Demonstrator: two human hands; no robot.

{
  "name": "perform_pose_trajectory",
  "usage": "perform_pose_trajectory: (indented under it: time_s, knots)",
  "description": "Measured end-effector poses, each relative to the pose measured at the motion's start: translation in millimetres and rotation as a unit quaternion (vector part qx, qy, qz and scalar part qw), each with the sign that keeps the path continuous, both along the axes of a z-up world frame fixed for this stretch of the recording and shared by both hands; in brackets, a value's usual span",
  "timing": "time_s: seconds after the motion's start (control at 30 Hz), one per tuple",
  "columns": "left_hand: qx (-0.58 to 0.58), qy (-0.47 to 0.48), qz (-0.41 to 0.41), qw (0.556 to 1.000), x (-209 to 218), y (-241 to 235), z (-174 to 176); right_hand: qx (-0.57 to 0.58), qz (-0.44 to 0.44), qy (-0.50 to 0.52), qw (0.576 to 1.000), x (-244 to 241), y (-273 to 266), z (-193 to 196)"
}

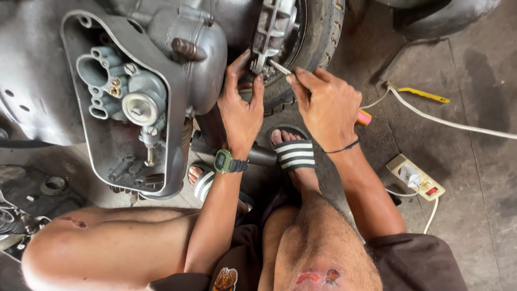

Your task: The person is using a screwdriver to remove or adjust components on a motorcycle engine while sitting on the floor.

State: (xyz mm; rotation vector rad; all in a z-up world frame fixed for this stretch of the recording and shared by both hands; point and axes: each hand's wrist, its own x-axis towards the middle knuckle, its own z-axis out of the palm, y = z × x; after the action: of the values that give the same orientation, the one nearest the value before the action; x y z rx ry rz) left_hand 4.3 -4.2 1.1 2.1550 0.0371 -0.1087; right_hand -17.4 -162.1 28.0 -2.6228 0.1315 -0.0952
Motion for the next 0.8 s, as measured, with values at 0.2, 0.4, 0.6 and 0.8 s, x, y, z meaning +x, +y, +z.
perform_pose_trajectory:
  time_s: [0.2,0.4,0.6,0.8]
  knots:
    - [0.014,-0.01,0.016,1.0,-1,-3,-2,0.074,0.06,0.057,0.994,10,-13,6]
    - [-0.009,-0.02,0.063,0.998,0,-7,-12,0.093,0.036,0.103,0.99,1,-19,-22]
    - [-0.028,-0.017,0.056,0.998,0,-7,-5,0.144,-0.004,0.068,0.987,-8,-14,-24]
    - [-0.003,-0.007,0.002,1.0,1,-3,-1,0.082,-0.018,-0.021,0.996,-2,-1,-16]
